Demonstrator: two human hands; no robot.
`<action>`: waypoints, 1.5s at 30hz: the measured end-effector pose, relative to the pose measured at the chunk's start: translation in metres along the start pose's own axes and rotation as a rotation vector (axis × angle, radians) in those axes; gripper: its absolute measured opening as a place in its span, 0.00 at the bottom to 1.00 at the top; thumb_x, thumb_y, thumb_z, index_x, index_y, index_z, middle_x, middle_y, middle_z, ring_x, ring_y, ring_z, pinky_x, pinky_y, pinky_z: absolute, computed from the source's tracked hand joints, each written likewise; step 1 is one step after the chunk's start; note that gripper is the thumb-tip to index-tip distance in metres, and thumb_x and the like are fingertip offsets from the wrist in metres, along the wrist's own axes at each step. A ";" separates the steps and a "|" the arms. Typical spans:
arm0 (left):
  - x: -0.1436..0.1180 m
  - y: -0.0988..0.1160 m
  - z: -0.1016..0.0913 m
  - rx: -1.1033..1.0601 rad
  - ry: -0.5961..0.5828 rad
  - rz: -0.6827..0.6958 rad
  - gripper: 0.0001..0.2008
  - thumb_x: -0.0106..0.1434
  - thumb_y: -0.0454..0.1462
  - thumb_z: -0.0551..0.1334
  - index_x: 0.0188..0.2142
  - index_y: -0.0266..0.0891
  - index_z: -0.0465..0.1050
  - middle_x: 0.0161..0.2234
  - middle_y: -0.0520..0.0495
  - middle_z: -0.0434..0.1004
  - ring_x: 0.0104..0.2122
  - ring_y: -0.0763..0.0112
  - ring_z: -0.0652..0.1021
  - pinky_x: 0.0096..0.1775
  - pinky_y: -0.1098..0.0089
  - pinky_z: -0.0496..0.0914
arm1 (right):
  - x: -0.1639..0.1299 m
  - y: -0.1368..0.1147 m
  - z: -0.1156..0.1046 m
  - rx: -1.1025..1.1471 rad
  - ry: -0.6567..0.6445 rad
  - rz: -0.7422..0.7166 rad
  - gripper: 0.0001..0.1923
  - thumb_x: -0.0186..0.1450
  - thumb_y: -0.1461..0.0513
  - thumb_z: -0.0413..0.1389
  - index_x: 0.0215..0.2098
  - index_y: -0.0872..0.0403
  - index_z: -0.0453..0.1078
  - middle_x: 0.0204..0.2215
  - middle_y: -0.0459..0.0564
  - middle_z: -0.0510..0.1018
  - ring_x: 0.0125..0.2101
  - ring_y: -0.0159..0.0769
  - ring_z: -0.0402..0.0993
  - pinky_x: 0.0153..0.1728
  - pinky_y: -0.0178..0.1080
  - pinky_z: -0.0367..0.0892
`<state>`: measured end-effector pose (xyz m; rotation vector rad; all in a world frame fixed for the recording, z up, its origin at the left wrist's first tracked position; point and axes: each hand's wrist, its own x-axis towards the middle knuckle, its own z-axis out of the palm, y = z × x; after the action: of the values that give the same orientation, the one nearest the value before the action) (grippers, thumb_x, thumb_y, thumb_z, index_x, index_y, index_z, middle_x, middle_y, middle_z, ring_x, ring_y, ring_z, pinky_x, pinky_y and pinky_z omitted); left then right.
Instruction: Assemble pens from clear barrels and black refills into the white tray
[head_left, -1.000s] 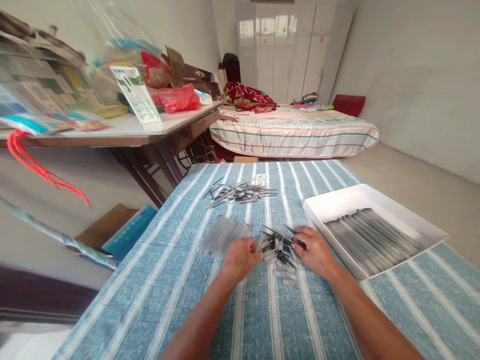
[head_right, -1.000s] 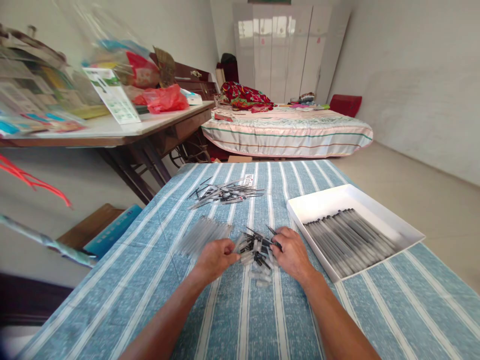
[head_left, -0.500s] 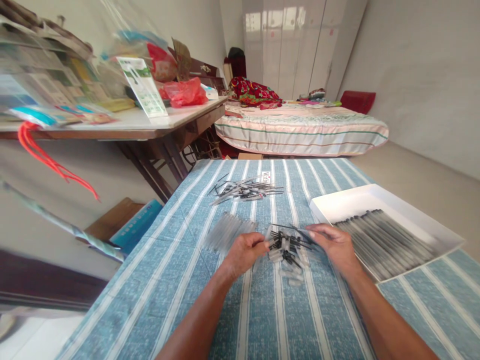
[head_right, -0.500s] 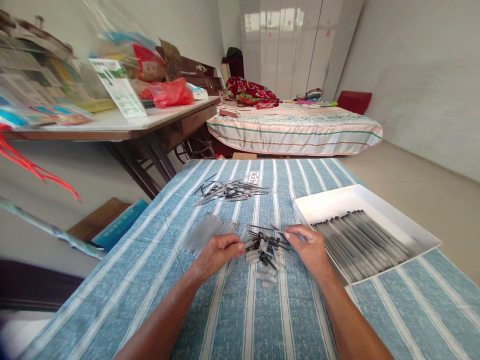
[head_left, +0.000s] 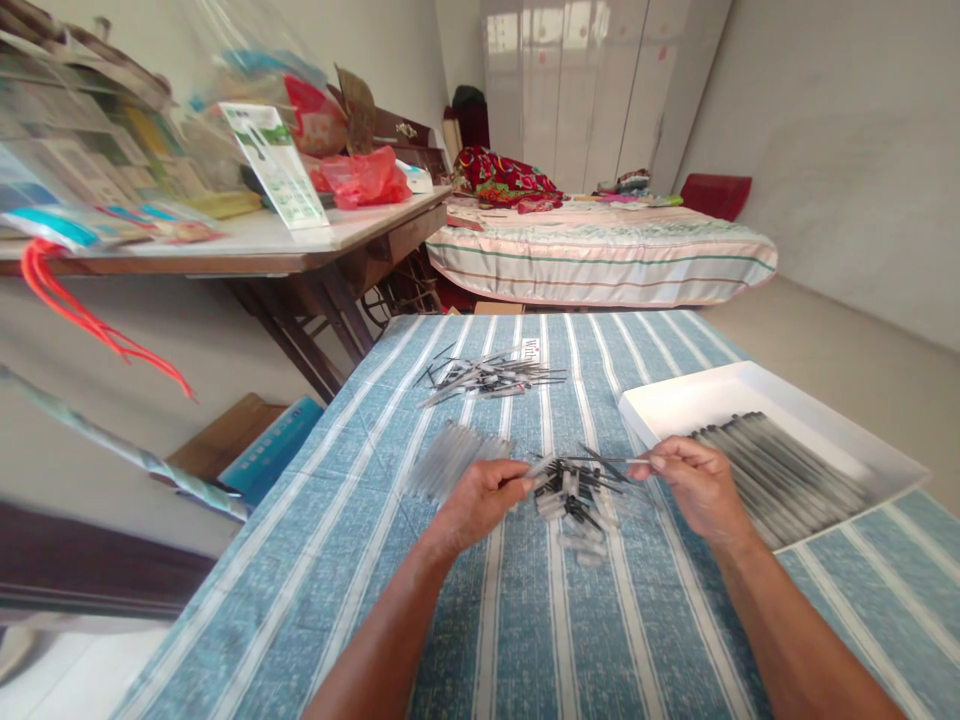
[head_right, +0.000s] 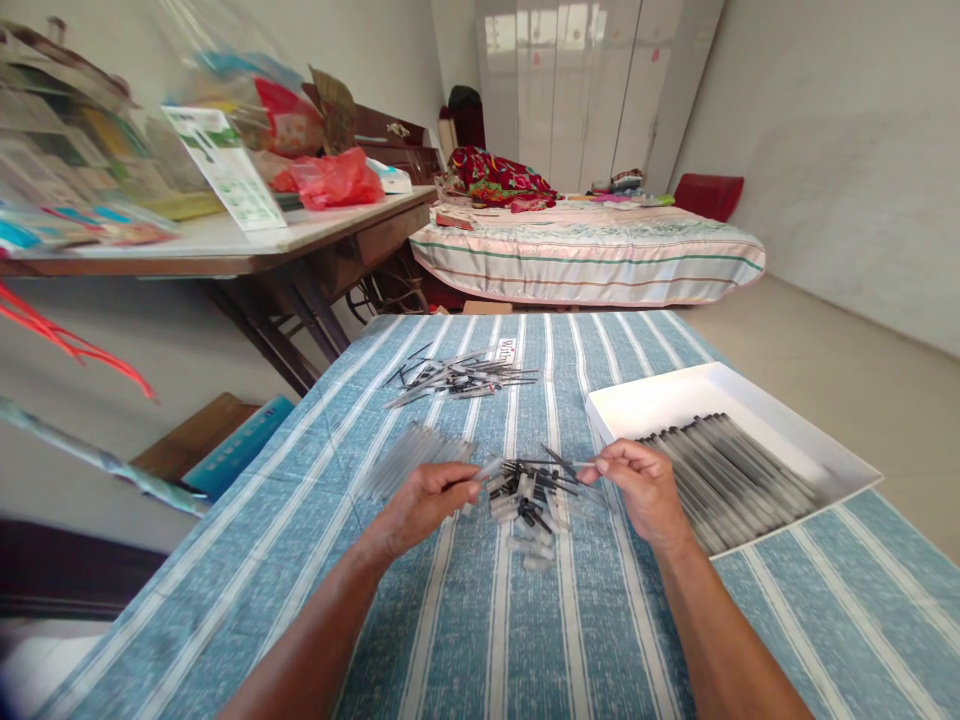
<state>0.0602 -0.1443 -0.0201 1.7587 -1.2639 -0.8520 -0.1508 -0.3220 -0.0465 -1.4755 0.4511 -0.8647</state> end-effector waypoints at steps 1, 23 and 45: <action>0.000 0.001 -0.001 0.028 0.002 0.017 0.14 0.58 0.42 0.54 0.31 0.36 0.75 0.21 0.53 0.65 0.24 0.75 0.65 0.27 0.76 0.59 | 0.000 0.000 0.000 0.001 -0.008 -0.001 0.05 0.55 0.62 0.57 0.23 0.54 0.70 0.21 0.48 0.77 0.26 0.38 0.75 0.34 0.42 0.68; -0.002 0.013 0.021 -0.235 -0.242 -0.133 0.09 0.55 0.39 0.57 0.26 0.35 0.71 0.22 0.52 0.69 0.21 0.77 0.67 0.23 0.76 0.60 | -0.016 -0.004 0.050 -0.272 -0.272 0.055 0.14 0.61 0.56 0.53 0.37 0.57 0.73 0.14 0.44 0.71 0.17 0.28 0.65 0.24 0.33 0.62; 0.000 -0.013 0.029 -1.038 -0.121 -0.046 0.17 0.50 0.31 0.64 0.42 0.36 0.73 0.28 0.45 0.74 0.21 0.75 0.71 0.19 0.76 0.64 | 0.003 0.022 0.023 -1.361 -0.144 -0.359 0.12 0.64 0.63 0.47 0.33 0.54 0.73 0.28 0.51 0.73 0.34 0.37 0.66 0.35 0.36 0.59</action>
<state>0.0407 -0.1476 -0.0445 0.9007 -0.6200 -1.3332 -0.1266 -0.3114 -0.0645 -2.9123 0.7339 -0.6974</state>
